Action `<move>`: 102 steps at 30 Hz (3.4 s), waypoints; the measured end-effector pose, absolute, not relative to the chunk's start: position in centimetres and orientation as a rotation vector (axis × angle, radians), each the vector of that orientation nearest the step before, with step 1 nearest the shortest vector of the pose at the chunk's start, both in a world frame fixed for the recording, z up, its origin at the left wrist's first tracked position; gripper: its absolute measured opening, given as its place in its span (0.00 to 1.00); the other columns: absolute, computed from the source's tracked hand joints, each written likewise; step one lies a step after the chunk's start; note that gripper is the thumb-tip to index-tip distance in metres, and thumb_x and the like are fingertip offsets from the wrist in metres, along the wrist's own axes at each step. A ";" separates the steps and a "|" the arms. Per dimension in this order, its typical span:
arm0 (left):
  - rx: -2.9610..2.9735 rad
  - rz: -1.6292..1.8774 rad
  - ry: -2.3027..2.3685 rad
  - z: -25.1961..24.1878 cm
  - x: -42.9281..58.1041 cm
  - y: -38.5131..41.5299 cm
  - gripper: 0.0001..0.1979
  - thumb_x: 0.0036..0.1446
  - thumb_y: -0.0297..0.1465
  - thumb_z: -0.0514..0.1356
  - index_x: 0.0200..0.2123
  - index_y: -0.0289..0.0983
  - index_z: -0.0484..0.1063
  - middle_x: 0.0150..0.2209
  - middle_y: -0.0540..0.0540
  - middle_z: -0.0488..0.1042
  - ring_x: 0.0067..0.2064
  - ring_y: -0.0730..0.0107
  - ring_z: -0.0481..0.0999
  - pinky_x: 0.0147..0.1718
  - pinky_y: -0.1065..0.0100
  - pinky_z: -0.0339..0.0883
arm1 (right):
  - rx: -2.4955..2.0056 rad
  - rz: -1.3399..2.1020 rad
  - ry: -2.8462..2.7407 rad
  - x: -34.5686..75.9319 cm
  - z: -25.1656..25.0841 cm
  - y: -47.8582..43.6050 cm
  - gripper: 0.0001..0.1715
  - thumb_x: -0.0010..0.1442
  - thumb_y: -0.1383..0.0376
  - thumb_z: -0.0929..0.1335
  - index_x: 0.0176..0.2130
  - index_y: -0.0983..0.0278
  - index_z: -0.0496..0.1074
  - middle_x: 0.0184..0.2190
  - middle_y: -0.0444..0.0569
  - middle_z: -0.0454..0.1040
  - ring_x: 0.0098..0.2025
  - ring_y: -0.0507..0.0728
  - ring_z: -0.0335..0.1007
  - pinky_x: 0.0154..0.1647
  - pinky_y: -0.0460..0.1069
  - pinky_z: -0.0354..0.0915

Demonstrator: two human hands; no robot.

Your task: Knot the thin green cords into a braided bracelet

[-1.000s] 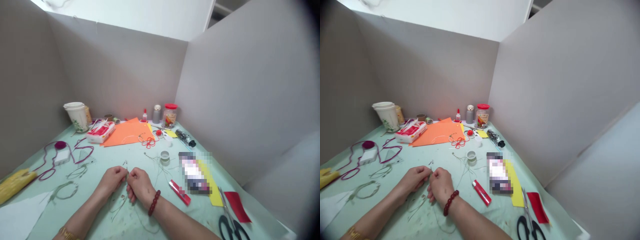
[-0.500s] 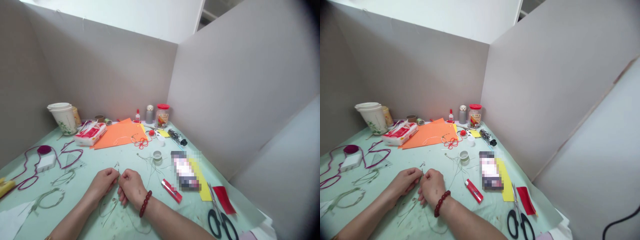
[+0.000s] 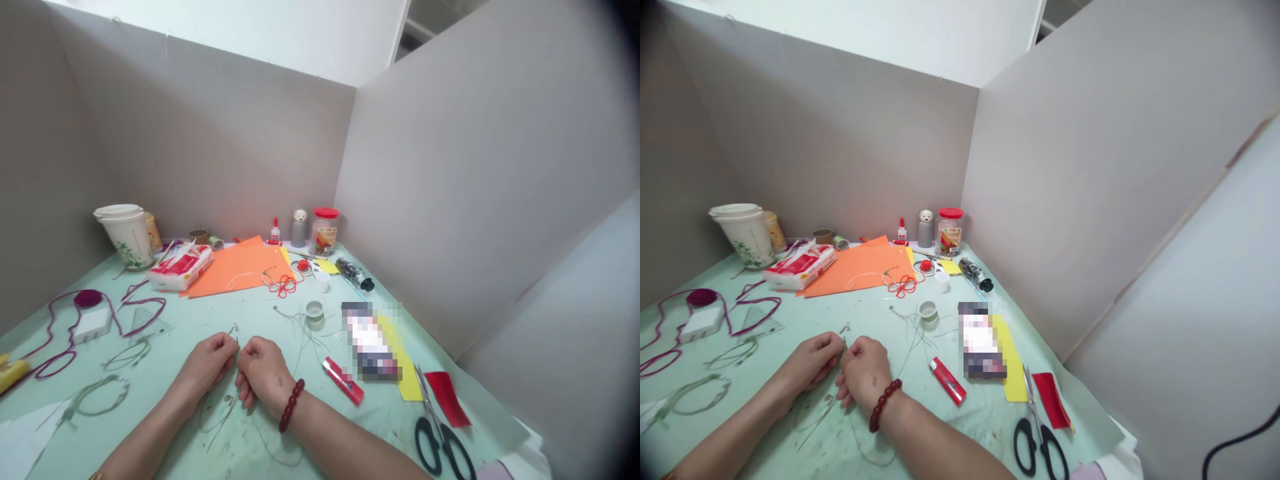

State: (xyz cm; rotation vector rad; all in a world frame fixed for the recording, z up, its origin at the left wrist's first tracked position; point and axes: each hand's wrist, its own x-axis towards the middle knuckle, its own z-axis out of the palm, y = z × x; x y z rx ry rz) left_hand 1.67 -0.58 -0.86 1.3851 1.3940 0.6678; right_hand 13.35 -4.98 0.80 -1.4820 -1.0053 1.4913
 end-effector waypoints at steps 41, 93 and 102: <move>1.382 0.639 1.343 -1.1 1.5 -0.5 0.11 0.47 0.38 0.52 0.21 0.38 0.58 0.10 0.59 0.53 0.14 0.81 0.48 0.15 0.76 0.38 | -1.615 1.322 -1.201 13.4 0.0 -5.0 0.03 0.52 0.68 0.60 0.27 0.63 0.61 0.18 0.40 0.64 0.13 0.49 0.61 0.10 0.42 0.56; 1.272 0.717 1.302 0.1 1.5 -1.2 0.05 0.47 0.30 0.54 0.22 0.37 0.61 0.15 0.56 0.59 0.14 0.82 0.52 0.13 0.75 0.41 | -1.588 1.227 -1.238 13.9 0.0 -2.8 0.04 0.49 0.71 0.62 0.24 0.64 0.63 0.13 0.38 0.65 0.10 0.46 0.57 0.08 0.40 0.51; 1.448 0.775 1.340 -0.2 1.2 -0.7 0.09 0.50 0.36 0.54 0.26 0.36 0.65 0.18 0.54 0.61 0.21 0.77 0.58 0.19 0.74 0.50 | -1.509 1.348 -1.119 14.0 0.6 -2.5 0.02 0.49 0.70 0.62 0.25 0.64 0.61 0.14 0.39 0.66 0.11 0.46 0.57 0.09 0.40 0.52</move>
